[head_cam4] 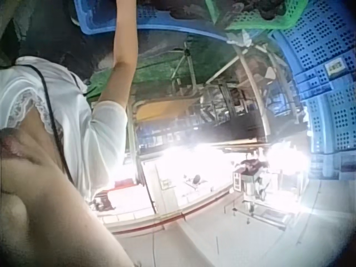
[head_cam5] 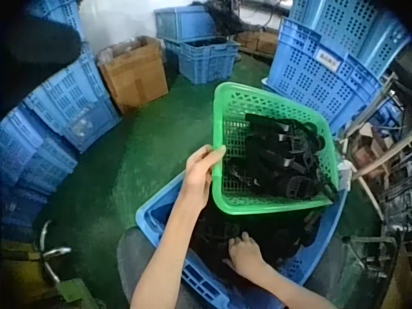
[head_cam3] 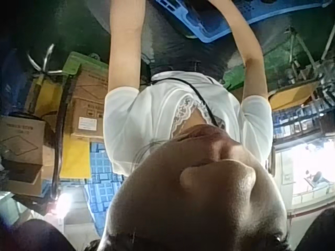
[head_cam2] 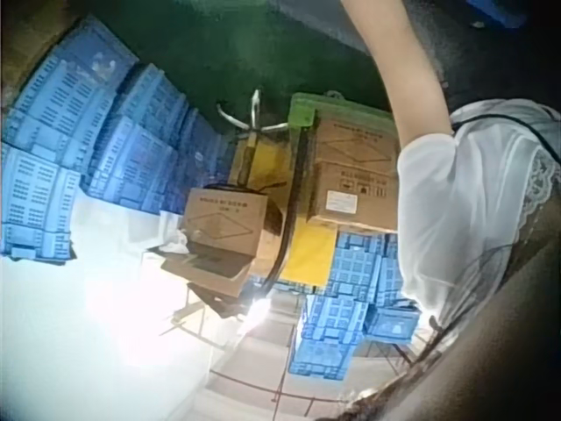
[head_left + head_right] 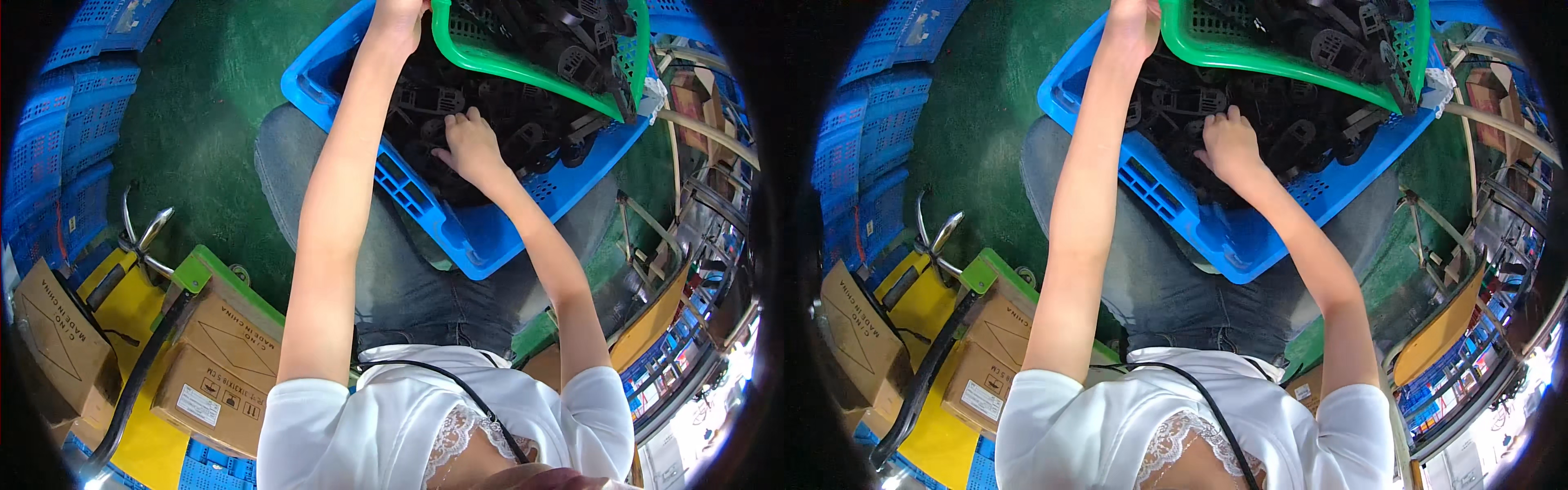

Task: Sorting black plastic components from one container to another while sitting on the production floor.

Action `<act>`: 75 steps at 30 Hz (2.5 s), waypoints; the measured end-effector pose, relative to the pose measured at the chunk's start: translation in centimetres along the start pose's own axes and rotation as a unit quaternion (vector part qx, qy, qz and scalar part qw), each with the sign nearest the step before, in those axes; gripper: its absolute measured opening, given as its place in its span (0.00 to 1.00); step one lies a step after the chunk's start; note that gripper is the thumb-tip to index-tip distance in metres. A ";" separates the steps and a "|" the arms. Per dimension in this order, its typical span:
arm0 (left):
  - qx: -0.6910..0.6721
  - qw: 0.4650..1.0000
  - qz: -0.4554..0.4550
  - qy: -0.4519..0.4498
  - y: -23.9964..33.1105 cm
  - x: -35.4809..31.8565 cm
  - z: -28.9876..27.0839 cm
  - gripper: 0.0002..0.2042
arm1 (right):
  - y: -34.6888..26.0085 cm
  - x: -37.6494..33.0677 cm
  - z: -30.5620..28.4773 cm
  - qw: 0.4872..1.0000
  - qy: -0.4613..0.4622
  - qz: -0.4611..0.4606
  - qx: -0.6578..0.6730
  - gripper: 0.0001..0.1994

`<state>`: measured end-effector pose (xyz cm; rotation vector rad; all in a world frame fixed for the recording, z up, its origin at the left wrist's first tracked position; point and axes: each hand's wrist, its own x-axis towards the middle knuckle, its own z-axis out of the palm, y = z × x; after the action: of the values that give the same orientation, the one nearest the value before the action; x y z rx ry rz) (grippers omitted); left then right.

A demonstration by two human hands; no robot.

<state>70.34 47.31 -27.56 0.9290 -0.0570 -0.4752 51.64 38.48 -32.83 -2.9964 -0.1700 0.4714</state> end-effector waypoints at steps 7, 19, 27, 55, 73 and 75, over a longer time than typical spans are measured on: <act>-0.004 1.000 0.012 -0.016 0.0 -0.1 -0.3 0.08 | 0.8 -1.1 -0.4 0.963 0.009 0.006 0.270 0.16; -0.004 1.000 0.007 -0.024 0.3 -0.5 0.3 0.08 | 3.8 -2.2 3.2 0.928 0.047 0.297 0.222 0.30; -0.001 1.000 0.022 -0.022 0.5 -0.4 -0.2 0.09 | 3.9 -1.2 3.5 0.808 0.016 0.339 0.481 0.28; 0.021 1.000 -0.008 0.001 0.2 -0.2 -0.9 0.09 | 2.9 -0.9 -19.8 0.944 0.181 -0.062 0.270 0.24; 0.007 1.000 0.002 -0.016 -0.1 0.0 -0.3 0.11 | 10.4 -16.4 -4.5 0.930 0.304 0.160 0.132 0.14; -0.005 1.000 -0.011 -0.020 0.1 -0.2 0.0 0.10 | 9.3 -18.0 -4.0 0.905 0.345 0.178 0.176 0.15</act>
<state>70.18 47.44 -27.46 0.9102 -0.0814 -0.5141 36.71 26.67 -24.81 -2.6260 0.4717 -0.5015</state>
